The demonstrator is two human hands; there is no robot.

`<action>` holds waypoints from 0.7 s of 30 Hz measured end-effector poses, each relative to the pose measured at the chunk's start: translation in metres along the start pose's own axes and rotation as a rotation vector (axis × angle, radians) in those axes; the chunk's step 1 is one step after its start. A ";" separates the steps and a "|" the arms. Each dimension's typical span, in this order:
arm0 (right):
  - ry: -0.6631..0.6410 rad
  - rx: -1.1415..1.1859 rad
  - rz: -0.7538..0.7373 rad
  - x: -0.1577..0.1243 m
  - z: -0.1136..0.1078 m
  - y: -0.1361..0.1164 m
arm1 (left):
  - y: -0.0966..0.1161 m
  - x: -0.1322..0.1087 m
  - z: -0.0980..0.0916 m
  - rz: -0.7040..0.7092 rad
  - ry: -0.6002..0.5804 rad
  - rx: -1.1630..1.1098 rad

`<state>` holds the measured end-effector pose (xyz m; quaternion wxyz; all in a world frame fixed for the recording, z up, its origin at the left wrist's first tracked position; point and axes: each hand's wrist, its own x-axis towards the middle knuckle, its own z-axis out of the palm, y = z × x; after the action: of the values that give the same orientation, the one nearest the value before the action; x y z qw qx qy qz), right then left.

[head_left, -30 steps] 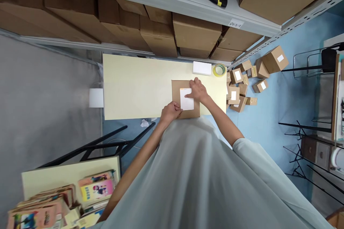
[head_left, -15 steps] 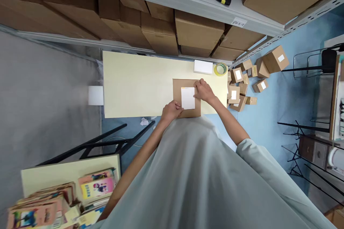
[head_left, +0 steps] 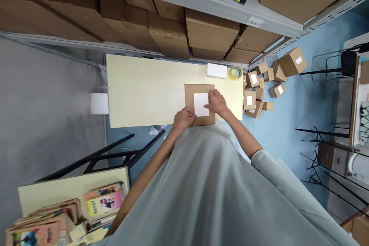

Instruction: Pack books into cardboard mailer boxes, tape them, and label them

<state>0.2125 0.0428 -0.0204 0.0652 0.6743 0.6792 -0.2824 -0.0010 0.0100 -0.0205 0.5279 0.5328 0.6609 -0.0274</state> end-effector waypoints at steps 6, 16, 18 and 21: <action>0.022 -0.003 0.029 -0.009 0.000 0.011 | -0.002 0.002 0.002 0.012 0.029 0.033; 0.002 -0.016 -0.058 -0.017 0.024 -0.026 | -0.005 0.003 0.007 0.001 0.062 0.089; -0.020 -0.025 -0.015 -0.024 0.017 -0.014 | -0.003 0.002 0.007 -0.007 0.048 0.075; -0.038 -0.043 0.030 -0.033 0.009 0.000 | -0.002 0.000 0.006 -0.023 0.039 0.067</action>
<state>0.2128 0.0096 -0.0123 0.0970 0.6773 0.6736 -0.2794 0.0017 0.0062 -0.0242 0.4965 0.5429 0.6758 -0.0451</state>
